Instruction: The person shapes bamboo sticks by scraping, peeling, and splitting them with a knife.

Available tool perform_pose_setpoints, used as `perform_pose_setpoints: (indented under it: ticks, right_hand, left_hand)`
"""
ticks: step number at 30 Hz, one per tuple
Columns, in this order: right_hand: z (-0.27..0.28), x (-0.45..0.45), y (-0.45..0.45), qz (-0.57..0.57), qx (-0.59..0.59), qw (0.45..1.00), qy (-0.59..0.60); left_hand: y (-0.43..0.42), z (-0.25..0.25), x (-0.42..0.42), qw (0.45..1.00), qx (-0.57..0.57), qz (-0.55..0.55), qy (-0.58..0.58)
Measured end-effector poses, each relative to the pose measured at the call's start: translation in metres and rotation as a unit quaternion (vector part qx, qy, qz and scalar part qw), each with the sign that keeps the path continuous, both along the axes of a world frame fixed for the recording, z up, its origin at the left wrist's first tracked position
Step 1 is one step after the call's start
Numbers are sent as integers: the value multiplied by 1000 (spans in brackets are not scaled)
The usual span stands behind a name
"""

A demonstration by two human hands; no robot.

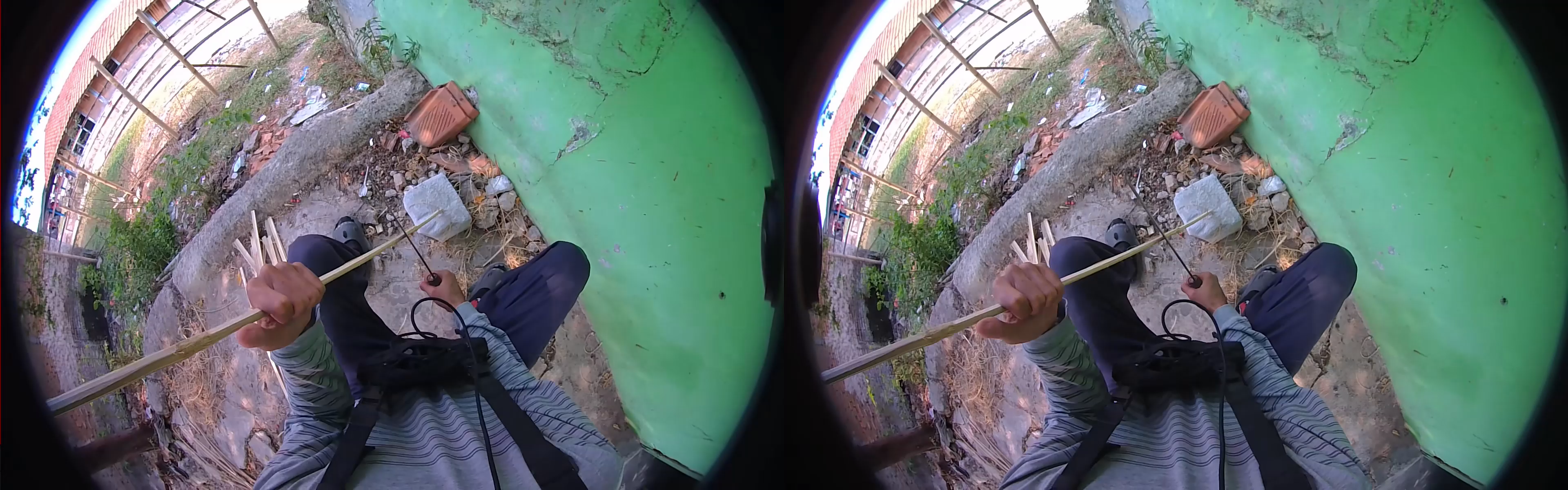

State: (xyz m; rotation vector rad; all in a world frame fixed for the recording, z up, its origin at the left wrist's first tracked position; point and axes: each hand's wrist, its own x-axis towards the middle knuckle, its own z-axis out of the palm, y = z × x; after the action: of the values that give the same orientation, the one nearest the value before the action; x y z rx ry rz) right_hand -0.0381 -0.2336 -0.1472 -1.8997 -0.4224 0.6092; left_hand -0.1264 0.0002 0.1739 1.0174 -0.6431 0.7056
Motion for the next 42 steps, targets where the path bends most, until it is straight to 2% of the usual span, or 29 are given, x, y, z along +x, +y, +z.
perform_pose_setpoints:
  ticks: [2,5,7,8,10,15,17,21,24,27,29,32,34,37,38,42]
  right_hand:
    - [-26,-1,2,-68,-22,996,58]
    - [-25,4,3,-90,-60,994,27]
    - [-18,3,4,-78,-45,996,9]
    - [-14,2,3,-68,-30,997,-9]
    - [-1,1,3,-47,-23,998,-28]
    - [-1,2,6,-15,-26,998,-63]
    - [-34,2,8,-69,-12,997,41]
    - [-20,1,11,-100,-59,992,54]
    - [-11,1,14,-44,3,999,-27]
    - [17,2,16,20,6,999,-31]
    - [6,0,20,17,19,999,-27]
    - [0,-1,20,9,19,1000,-23]
    - [13,-1,22,-15,-44,996,-70]
    - [33,-4,25,6,-26,997,-78]
    - [39,-8,26,10,22,995,-92]
    - [83,-8,30,85,47,992,-84]
  left_hand:
    - [5,-2,-1,999,11,-25,-18]
    - [10,-2,-8,998,32,-48,-14]
    - [9,3,-13,998,9,30,47]
    - [6,4,-14,998,9,29,47]
    - [-6,12,-12,974,-23,186,125]
    - [-4,0,-11,983,-66,153,77]
    - [-2,-3,-10,986,-77,135,56]
    - [2,-4,-13,985,-85,140,54]
    - [3,-5,-11,991,-55,120,36]
    - [-5,-2,-6,995,-19,102,15]
    - [-12,0,-6,990,-9,140,11]
    - [-4,-6,-11,990,-3,140,16]
    - [0,-9,-15,987,-27,154,28]
    - [6,-11,-19,981,-64,176,44]
    - [5,-13,-19,979,-79,182,50]
    - [-2,-9,-15,984,-53,165,38]
